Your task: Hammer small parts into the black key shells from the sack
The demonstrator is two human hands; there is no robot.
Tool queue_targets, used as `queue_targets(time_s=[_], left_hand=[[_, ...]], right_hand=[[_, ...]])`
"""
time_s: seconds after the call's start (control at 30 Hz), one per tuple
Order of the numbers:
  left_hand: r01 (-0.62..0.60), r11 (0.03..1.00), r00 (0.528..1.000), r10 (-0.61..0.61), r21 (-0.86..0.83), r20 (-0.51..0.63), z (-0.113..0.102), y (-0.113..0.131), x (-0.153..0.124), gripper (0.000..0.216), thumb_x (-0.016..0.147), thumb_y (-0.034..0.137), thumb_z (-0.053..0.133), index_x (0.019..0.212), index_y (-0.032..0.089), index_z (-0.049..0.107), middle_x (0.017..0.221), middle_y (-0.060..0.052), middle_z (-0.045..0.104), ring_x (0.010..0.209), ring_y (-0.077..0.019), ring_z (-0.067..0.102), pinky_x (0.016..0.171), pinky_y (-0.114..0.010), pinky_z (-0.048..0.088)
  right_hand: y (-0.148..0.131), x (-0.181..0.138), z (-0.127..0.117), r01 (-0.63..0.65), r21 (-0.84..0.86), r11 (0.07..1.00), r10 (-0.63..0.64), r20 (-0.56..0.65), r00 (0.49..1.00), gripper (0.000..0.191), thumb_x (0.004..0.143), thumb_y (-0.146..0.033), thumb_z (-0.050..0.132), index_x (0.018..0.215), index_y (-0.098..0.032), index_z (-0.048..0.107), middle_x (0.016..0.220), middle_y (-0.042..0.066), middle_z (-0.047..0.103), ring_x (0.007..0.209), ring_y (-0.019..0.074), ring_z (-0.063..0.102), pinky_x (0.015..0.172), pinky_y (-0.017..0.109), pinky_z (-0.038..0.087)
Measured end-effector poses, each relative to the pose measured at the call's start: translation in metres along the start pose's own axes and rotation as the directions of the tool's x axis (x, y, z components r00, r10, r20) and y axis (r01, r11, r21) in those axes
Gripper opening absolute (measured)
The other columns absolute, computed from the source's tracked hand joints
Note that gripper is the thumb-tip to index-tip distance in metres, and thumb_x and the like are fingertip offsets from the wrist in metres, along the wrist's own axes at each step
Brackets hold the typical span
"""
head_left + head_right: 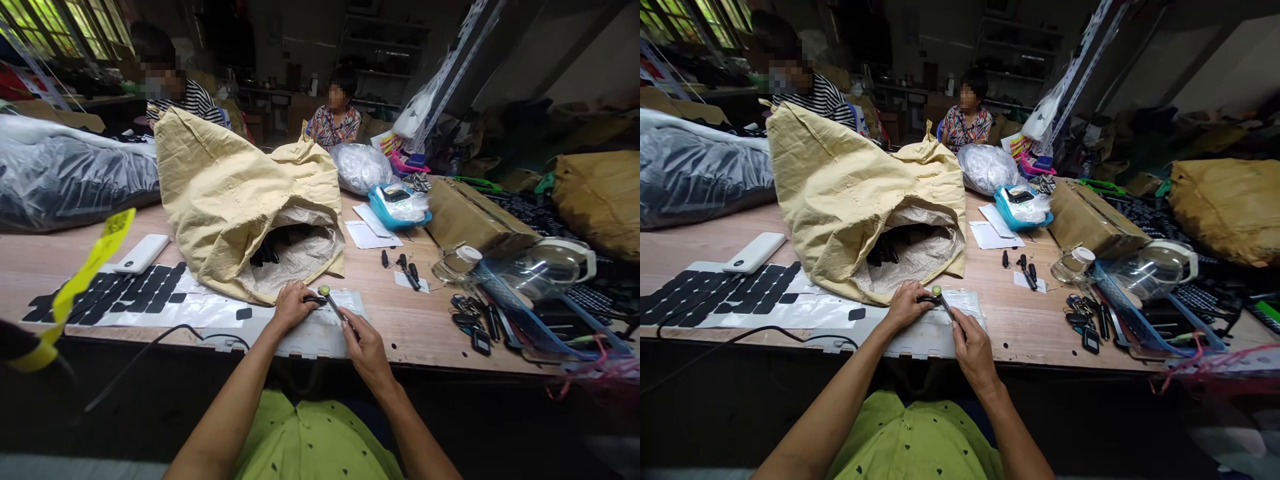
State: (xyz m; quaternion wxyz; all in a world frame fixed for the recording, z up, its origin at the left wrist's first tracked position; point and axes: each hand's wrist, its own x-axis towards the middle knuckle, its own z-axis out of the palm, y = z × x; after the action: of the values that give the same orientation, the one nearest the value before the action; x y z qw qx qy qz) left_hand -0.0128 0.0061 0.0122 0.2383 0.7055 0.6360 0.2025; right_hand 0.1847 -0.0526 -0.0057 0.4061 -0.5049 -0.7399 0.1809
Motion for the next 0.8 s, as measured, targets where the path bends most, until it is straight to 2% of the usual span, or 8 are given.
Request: queue_targets(time_s=[0.2,0.33,0.4,0.5,0.6,0.7,0.8], left_hand=[[0.025,1.000,1.000,-0.025,-0.008,-0.002,-0.001,0.004,-0.001,0.015,0.081,0.028,0.072,0.095,0.030,0.078,0.094,-0.002,0.064,0.102,-0.0239,0.054,0.088,-0.036,0.042],[0.023,1.000,1.000,-0.023,-0.003,-0.001,-0.003,0.005,-0.002,0.015,0.081,0.028,0.072,0.095,0.028,0.078,0.093,-0.003,0.064,0.102,-0.0244,0.054,0.089,-0.036,0.041],[0.014,1.000,1.000,-0.014,0.002,-0.004,-0.002,0.005,-0.003,0.016,0.080,0.028,0.072,0.095,0.027,0.077,0.093,-0.003,0.064,0.102,-0.0245,0.054,0.090,-0.036,0.041],[0.002,1.000,1.000,-0.002,0.013,-0.020,-0.001,0.004,-0.004,0.015,0.079,0.028,0.072,0.093,0.026,0.076,0.091,-0.003,0.063,0.102,-0.0245,0.054,0.089,-0.036,0.041],[-0.010,1.000,1.000,0.011,0.019,-0.018,0.001,0.002,-0.003,0.013,0.081,0.028,0.070,0.092,0.026,0.075,0.092,-0.003,0.064,0.101,-0.0242,0.054,0.088,-0.036,0.041],[-0.009,1.000,1.000,0.009,0.023,-0.006,-0.001,0.002,-0.002,0.013,0.084,0.028,0.065,0.094,0.024,0.072,0.097,-0.004,0.065,0.103,-0.0244,0.054,0.089,-0.037,0.041],[-0.034,0.999,0.999,0.034,-0.003,0.004,-0.007,0.009,-0.015,0.015,0.088,0.027,0.058,0.096,0.022,0.070,0.100,-0.006,0.068,0.103,-0.0249,0.056,0.092,-0.038,0.041]], right_hand=[[0.005,-0.003,-0.005,-0.048,0.010,0.999,0.048,0.057,0.997,0.036,0.095,-0.030,0.045,0.119,-0.025,0.071,0.108,0.007,0.075,0.101,0.0191,0.069,0.089,0.033,0.057],[0.017,0.005,-0.008,-0.062,-0.067,0.996,0.059,-0.050,0.997,0.035,0.094,-0.031,0.045,0.118,-0.024,0.071,0.112,0.007,0.074,0.103,0.0195,0.068,0.089,0.032,0.054],[0.027,0.012,-0.010,-0.088,-0.173,0.981,0.067,-0.122,0.990,0.035,0.093,-0.029,0.046,0.118,-0.025,0.071,0.107,0.006,0.073,0.097,0.0190,0.067,0.082,0.030,0.053],[0.042,0.020,-0.013,-0.143,-0.408,0.902,0.072,-0.185,0.980,0.034,0.092,-0.024,0.048,0.115,-0.027,0.072,0.092,0.004,0.069,0.080,0.0167,0.063,0.067,0.026,0.046],[0.055,0.023,-0.012,-0.115,-0.602,0.790,0.005,-0.181,0.983,0.032,0.092,-0.021,0.048,0.112,-0.027,0.073,0.079,0.004,0.063,0.073,0.0167,0.055,0.063,0.027,0.039],[0.064,0.022,-0.007,-0.063,-0.697,0.714,-0.076,-0.166,0.983,0.033,0.092,-0.019,0.047,0.113,-0.026,0.072,0.076,0.005,0.059,0.075,0.0185,0.050,0.064,0.029,0.036],[0.067,0.020,-0.003,-0.051,-0.724,0.688,-0.104,-0.168,0.980,0.034,0.093,-0.019,0.046,0.115,-0.027,0.071,0.078,0.005,0.057,0.075,0.0186,0.049,0.063,0.030,0.035]])
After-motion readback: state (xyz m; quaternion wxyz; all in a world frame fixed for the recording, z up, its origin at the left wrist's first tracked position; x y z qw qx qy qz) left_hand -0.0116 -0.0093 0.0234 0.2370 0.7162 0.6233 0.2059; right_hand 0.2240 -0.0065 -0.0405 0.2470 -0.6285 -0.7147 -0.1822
